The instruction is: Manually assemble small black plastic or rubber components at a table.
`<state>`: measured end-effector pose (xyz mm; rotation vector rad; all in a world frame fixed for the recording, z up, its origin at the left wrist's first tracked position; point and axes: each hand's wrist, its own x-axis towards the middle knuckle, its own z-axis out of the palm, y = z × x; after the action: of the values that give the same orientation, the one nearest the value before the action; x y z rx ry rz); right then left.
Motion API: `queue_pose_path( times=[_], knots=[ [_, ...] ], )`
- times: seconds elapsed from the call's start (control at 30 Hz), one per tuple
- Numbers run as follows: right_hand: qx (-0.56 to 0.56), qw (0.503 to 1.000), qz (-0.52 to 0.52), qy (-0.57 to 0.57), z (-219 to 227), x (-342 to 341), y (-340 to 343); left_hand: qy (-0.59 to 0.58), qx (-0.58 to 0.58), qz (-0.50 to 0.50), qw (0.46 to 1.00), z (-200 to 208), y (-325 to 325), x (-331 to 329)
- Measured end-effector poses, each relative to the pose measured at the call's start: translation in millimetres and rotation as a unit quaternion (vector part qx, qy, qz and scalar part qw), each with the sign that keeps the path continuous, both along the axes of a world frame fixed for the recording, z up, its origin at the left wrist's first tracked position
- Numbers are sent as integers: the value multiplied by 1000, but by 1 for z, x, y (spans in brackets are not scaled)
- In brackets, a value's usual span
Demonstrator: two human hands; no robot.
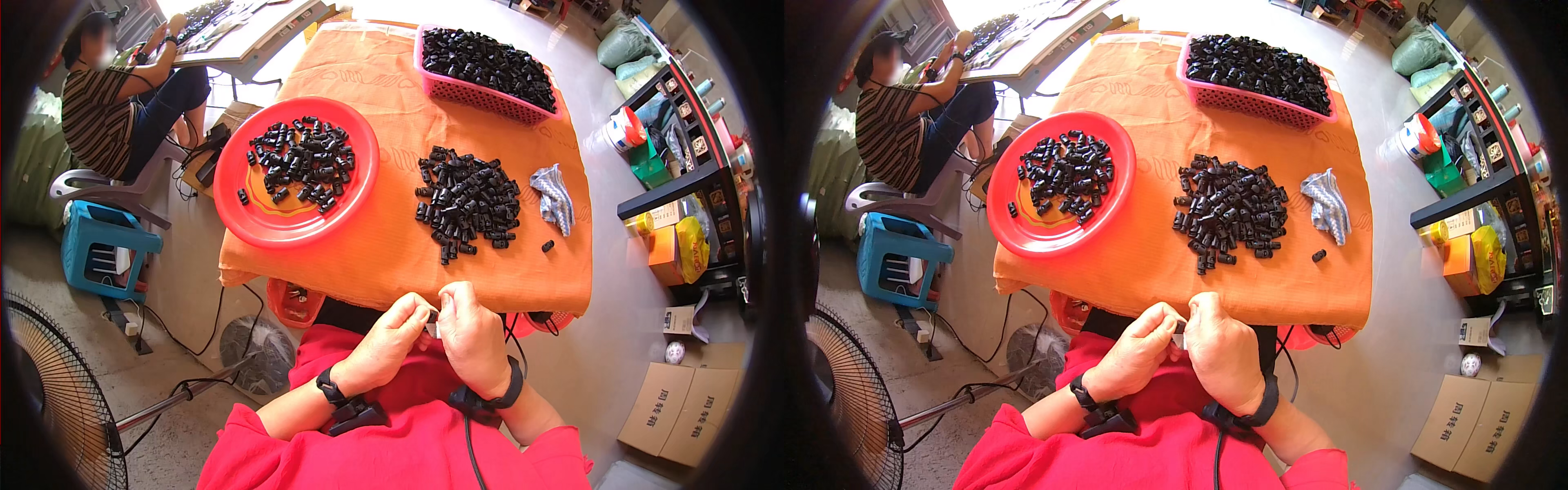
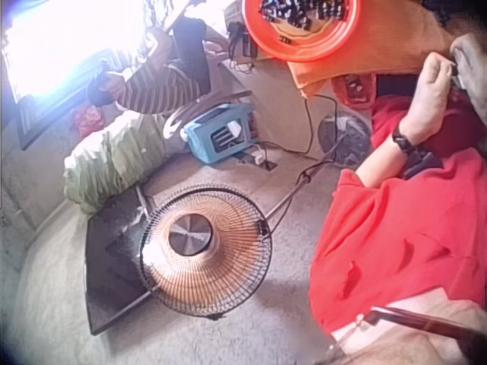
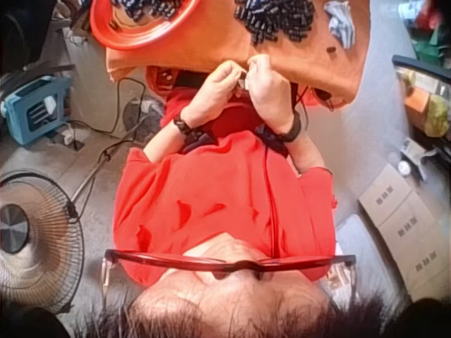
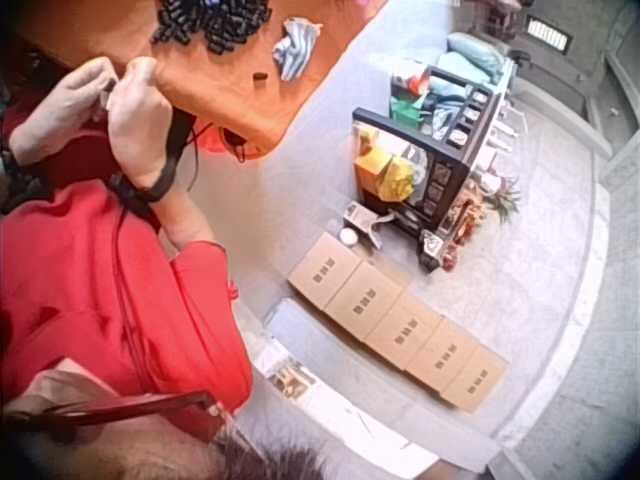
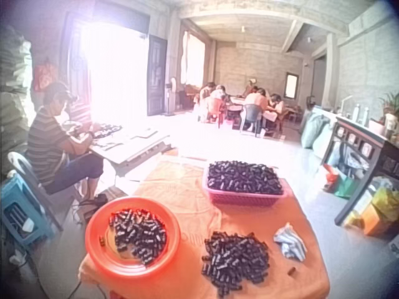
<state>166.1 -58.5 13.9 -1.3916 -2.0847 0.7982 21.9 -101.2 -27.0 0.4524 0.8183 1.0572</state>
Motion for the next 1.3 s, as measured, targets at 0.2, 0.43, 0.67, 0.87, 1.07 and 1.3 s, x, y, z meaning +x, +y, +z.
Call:
queue_pose_path(
  times=[0.2, 0.43, 0.67, 0.87, 1.07, 1.3],
  knots=[
    [-73, 997, -17, 21, -5, 0, 2, -9, 3, 12, 1000, -5, -1, 1],
    [-106, 992, -14, 64, -10, 2, 4, -14, -2, 14, 1000, -4, 0, 1],
    [18, 1000, 11, -6, -4, 0, 3, -28, -12, 8, 999, -5, 0, -1],
    [-112, 992, -12, 56, -13, 0, 8, -23, 0, 27, 999, -8, 0, 1],
    [-130, 989, -31, 67, -11, -3, 5, -45, -15, 31, 998, -9, 0, 0],
    [-97, 992, -19, 75, -14, -4, 7, -57, -11, 41, 997, -8, 1, 0]
  ],
)
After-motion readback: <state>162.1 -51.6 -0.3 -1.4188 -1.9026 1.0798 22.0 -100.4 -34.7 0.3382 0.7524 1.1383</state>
